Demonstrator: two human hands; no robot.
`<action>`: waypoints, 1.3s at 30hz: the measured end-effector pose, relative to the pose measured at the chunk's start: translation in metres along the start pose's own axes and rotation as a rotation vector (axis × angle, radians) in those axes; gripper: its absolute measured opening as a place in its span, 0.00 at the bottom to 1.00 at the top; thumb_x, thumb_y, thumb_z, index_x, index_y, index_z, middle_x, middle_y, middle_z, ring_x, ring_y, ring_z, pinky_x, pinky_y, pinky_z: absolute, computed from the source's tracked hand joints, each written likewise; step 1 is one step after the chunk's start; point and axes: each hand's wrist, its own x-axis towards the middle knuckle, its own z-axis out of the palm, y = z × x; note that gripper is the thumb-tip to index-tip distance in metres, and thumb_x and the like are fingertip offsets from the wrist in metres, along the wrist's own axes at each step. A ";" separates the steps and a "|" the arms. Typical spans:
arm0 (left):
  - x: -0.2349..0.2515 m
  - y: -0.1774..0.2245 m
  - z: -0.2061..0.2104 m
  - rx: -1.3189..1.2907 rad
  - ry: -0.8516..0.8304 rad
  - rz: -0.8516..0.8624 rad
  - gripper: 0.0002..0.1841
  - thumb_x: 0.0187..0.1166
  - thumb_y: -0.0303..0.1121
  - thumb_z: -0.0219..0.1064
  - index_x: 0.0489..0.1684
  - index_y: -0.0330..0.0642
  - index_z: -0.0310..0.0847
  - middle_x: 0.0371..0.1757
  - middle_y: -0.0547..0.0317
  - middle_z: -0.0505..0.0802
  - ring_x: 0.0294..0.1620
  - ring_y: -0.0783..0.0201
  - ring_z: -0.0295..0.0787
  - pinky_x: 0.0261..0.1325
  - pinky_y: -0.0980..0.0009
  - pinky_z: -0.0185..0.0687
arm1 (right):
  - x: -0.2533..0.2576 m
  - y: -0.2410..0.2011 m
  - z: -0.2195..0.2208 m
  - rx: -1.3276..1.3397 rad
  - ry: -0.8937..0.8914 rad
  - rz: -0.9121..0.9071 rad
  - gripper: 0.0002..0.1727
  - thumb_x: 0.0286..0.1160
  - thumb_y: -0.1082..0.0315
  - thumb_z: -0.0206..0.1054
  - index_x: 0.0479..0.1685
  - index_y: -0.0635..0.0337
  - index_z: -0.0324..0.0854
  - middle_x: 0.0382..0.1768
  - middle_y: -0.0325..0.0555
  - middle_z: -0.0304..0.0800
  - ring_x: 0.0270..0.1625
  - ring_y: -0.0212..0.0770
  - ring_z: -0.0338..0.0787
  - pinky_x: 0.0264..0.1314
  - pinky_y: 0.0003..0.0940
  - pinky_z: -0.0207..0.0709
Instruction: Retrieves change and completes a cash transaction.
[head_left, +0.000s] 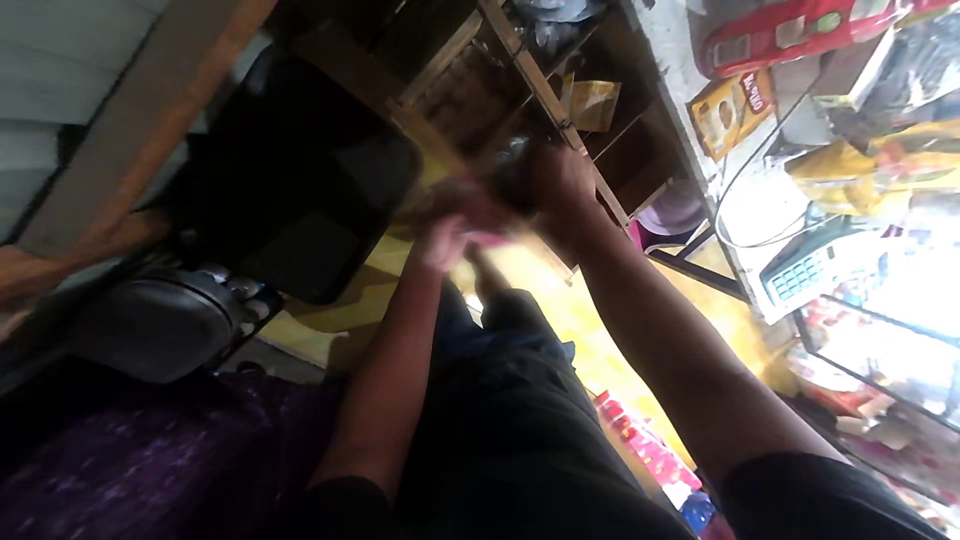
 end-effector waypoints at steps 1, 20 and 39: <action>0.000 0.000 0.000 0.001 -0.010 0.001 0.08 0.76 0.28 0.60 0.46 0.50 0.83 0.39 0.65 0.93 0.44 0.70 0.90 0.54 0.66 0.88 | 0.002 0.000 0.001 0.011 0.018 0.008 0.20 0.85 0.59 0.61 0.69 0.55 0.82 0.59 0.65 0.90 0.61 0.71 0.89 0.54 0.73 0.80; 0.000 -0.002 -0.003 -0.022 -0.071 0.029 0.05 0.80 0.31 0.63 0.46 0.51 0.84 0.41 0.65 0.93 0.47 0.69 0.91 0.58 0.65 0.88 | 0.018 0.052 0.001 1.015 -0.055 -0.539 0.04 0.78 0.70 0.64 0.45 0.59 0.78 0.29 0.33 0.86 0.27 0.26 0.84 0.32 0.25 0.82; 0.000 -0.003 -0.004 0.005 -0.049 -0.005 0.04 0.74 0.34 0.69 0.42 0.52 0.85 0.37 0.66 0.93 0.42 0.70 0.91 0.52 0.66 0.90 | 0.003 0.026 -0.010 0.463 0.085 -0.317 0.17 0.76 0.64 0.71 0.60 0.59 0.86 0.51 0.56 0.93 0.54 0.53 0.93 0.59 0.58 0.85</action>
